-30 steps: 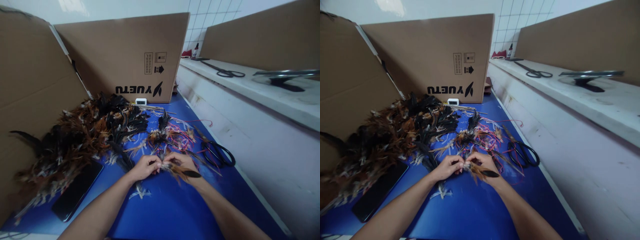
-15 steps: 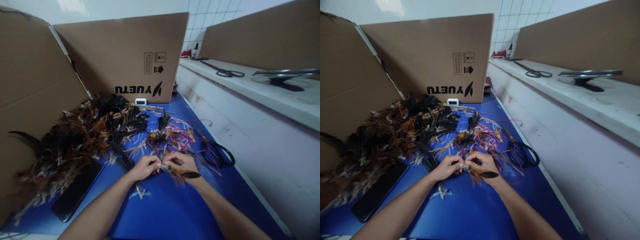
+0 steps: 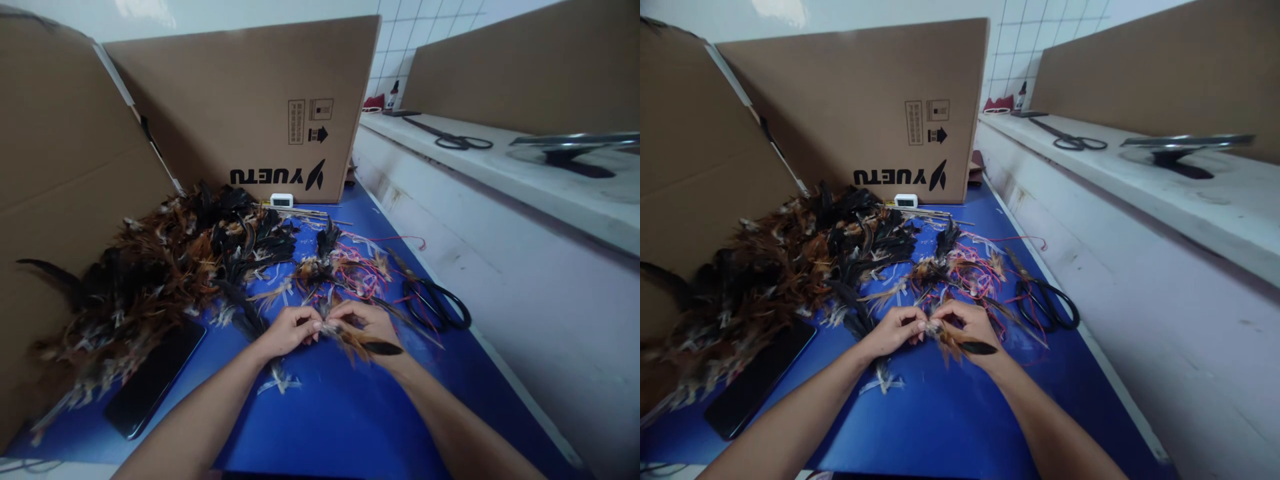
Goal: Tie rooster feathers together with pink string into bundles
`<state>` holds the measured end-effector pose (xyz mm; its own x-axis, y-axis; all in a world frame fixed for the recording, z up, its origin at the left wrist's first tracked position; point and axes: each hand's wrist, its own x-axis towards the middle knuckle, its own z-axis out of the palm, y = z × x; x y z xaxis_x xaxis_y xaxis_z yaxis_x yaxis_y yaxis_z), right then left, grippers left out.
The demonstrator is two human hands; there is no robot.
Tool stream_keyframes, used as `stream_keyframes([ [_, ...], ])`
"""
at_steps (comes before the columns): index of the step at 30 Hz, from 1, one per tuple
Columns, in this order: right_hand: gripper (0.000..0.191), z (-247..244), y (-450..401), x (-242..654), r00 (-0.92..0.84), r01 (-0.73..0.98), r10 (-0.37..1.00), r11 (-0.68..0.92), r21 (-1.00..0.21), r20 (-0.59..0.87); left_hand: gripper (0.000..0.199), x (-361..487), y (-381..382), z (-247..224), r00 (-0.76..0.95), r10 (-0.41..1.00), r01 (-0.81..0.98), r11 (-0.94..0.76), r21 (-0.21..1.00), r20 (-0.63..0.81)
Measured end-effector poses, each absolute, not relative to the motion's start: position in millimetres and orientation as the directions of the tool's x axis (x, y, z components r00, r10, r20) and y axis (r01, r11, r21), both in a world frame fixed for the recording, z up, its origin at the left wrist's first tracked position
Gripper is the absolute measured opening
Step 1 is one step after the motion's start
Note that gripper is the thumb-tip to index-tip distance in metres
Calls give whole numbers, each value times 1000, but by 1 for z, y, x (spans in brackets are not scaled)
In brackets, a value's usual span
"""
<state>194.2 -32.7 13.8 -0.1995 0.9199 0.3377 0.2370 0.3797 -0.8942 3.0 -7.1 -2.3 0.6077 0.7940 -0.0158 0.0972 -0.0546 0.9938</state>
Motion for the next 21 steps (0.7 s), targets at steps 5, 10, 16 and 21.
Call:
stream_keyframes([
  [5, 19, 12, -32, 196, -227, 238, 914, 388, -890, 338, 32, 3, -7, -2, 617, 787, 91, -68, 994, -3],
  [10, 22, 8, -32, 197, -237, 279, 907, 407, -870, 349, 33, 3, -8, -2, 619, 786, 97, -73, 993, -3],
  [16, 18, 13, -34, 199, -246, 272, 890, 444, -854, 384, 35, 3, -8, -2, 612, 791, 77, -43, 996, -13],
  [21, 15, 16, -34, 201, -280, 301, 869, 484, -822, 409, 34, 4, -8, -2, 617, 787, 80, -49, 996, -11],
])
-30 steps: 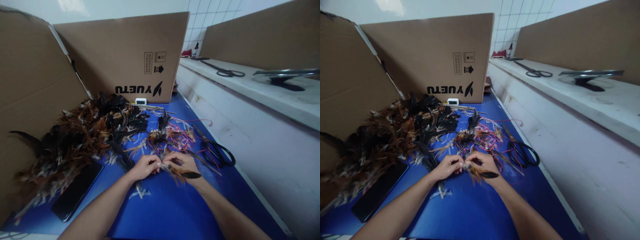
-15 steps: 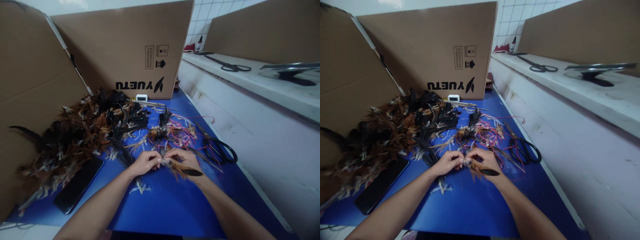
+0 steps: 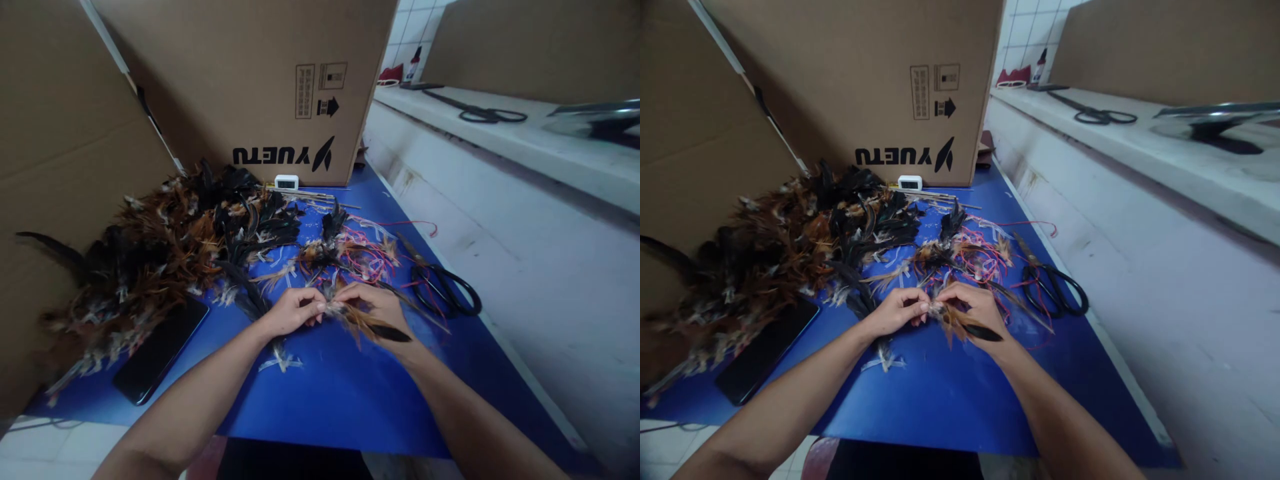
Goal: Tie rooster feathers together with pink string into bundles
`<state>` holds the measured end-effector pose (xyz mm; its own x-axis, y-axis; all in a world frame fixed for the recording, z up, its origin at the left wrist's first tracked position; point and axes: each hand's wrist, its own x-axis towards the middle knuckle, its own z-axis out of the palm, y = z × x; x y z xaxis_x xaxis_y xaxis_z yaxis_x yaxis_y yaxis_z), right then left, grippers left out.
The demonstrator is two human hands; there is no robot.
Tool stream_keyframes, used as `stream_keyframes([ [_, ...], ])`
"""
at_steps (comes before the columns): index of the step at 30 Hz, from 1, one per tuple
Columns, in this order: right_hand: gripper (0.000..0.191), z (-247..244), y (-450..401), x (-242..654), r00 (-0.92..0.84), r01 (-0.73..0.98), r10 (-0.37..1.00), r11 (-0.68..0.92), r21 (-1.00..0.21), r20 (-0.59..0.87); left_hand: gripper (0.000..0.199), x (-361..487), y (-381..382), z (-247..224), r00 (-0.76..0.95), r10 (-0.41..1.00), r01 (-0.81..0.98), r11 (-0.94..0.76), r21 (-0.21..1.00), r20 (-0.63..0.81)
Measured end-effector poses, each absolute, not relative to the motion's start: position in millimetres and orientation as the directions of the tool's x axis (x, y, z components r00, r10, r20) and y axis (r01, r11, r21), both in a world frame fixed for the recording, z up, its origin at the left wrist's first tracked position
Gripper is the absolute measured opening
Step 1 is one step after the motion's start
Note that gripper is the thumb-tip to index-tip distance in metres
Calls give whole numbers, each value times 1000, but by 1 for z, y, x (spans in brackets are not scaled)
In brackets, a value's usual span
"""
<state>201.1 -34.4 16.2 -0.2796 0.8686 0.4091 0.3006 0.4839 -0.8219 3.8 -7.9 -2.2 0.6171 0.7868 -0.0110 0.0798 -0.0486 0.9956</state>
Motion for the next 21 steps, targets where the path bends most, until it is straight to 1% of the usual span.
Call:
stream_keyframes([
  [7, 17, 17, -35, 203, -305, 326, 850, 516, -792, 429, 35, 5, -8, 0, 622, 783, 92, -67, 993, -5],
  [14, 15, 21, -35, 204, -359, 327, 808, 578, -747, 468, 33, 5, -8, 0, 618, 786, 78, -61, 995, -1],
  [21, 17, 25, -38, 206, -410, 362, 788, 603, -711, 459, 34, 5, -8, 1, 611, 792, 61, -47, 997, 0],
])
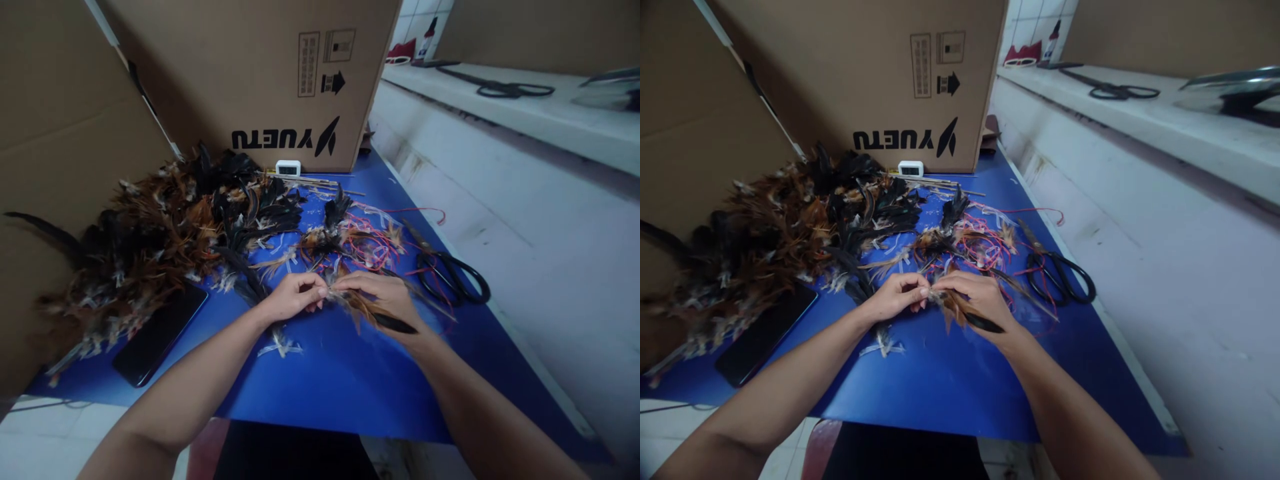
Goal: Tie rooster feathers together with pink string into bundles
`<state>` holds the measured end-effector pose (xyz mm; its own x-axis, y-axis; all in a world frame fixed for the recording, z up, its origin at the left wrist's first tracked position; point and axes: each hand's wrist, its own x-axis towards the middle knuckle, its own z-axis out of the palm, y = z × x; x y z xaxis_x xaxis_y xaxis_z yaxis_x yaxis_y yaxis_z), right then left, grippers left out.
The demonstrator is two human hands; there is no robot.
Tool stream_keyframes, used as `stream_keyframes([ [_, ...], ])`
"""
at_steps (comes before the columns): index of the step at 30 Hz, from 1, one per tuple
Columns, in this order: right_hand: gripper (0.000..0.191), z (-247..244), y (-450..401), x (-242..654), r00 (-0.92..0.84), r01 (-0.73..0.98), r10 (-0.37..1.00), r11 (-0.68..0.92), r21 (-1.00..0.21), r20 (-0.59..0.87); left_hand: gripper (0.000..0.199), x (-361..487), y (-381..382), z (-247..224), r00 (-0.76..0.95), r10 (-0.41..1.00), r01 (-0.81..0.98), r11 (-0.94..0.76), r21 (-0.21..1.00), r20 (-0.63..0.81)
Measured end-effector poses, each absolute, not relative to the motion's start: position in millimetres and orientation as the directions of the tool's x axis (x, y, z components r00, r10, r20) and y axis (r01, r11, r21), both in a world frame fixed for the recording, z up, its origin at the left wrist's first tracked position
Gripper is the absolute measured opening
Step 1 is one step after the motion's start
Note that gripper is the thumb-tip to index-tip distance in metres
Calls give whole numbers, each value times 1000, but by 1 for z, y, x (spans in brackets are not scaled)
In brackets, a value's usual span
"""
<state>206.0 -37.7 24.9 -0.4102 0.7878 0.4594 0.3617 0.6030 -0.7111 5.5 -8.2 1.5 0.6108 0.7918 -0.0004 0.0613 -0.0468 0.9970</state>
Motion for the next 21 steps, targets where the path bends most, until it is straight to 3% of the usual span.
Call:
stream_keyframes([
  [21, 16, 21, -37, 207, -479, 383, 679, 732, -563, 557, 31, 5, -8, -1, 631, 776, 66, -52, 996, -1],
])
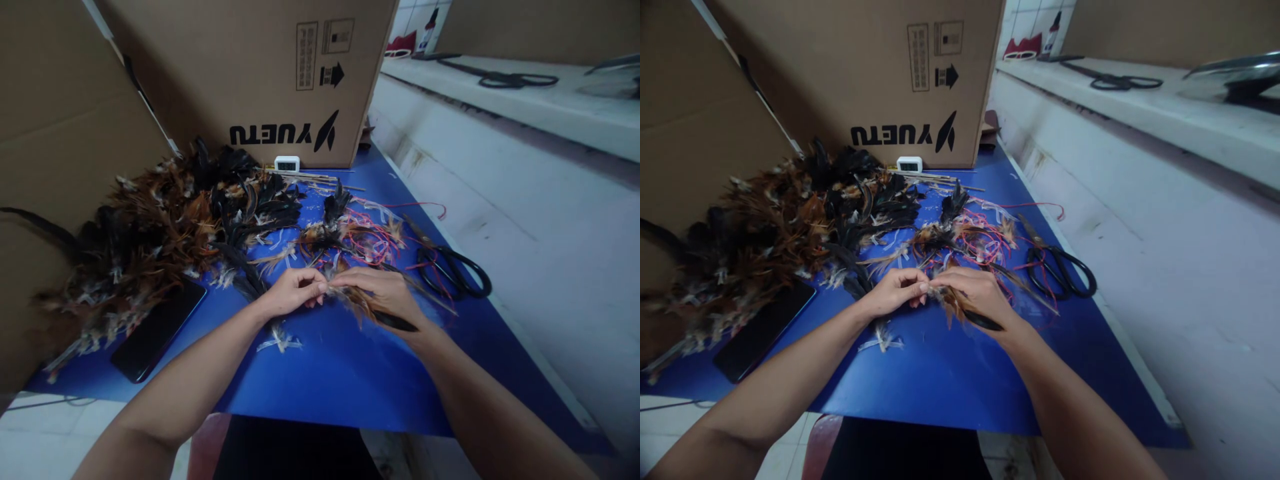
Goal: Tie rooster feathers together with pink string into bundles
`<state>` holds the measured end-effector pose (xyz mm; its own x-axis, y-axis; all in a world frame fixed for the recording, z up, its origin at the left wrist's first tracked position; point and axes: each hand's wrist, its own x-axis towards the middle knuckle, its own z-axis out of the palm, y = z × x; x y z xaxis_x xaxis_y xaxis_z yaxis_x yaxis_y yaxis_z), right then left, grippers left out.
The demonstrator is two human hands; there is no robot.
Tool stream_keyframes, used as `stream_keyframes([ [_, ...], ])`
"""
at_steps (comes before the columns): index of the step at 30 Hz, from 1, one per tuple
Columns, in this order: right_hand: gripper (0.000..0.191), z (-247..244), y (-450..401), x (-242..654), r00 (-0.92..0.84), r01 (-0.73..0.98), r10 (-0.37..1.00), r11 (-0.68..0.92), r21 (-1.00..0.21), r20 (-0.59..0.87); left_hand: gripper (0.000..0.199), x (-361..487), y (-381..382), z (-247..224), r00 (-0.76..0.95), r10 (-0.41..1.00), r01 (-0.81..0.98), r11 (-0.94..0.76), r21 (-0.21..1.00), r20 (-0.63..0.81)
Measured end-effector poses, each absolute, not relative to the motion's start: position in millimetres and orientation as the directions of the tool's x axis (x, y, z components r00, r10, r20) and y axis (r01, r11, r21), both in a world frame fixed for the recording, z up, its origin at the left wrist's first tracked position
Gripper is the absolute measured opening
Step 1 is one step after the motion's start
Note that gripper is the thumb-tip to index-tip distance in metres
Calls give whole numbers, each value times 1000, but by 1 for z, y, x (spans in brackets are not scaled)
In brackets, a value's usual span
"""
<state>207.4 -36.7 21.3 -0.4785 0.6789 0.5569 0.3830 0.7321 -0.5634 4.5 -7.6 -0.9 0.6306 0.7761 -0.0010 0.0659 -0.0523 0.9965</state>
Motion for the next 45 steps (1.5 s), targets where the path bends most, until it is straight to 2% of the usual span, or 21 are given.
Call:
stream_keyframes([
  [9, 12, 21, -36, 206, -421, 437, 718, 696, -569, 555, 31, 5, -9, 1, 630, 777, 55, -41, 998, -3],
  [20, 20, 25, -40, 204, -458, 357, 792, 579, -733, 403, 28, 6, -7, -4, 567, 823, -59, -7, 998, 39],
  [30, 23, 21, -40, 200, -392, 430, 781, 623, -653, 487, 30, 7, -7, -4, 576, 816, -60, -12, 998, 44],
  [38, 12, 25, -41, 197, -376, 400, 776, 629, -667, 506, 29, 7, -8, -3, 580, 814, -20, -16, 1000, 24],
  [45, 9, 23, -41, 196, -372, 380, 770, 636, -671, 518, 29, 7, -9, -1, 589, 808, 6, -25, 1000, 16],
])
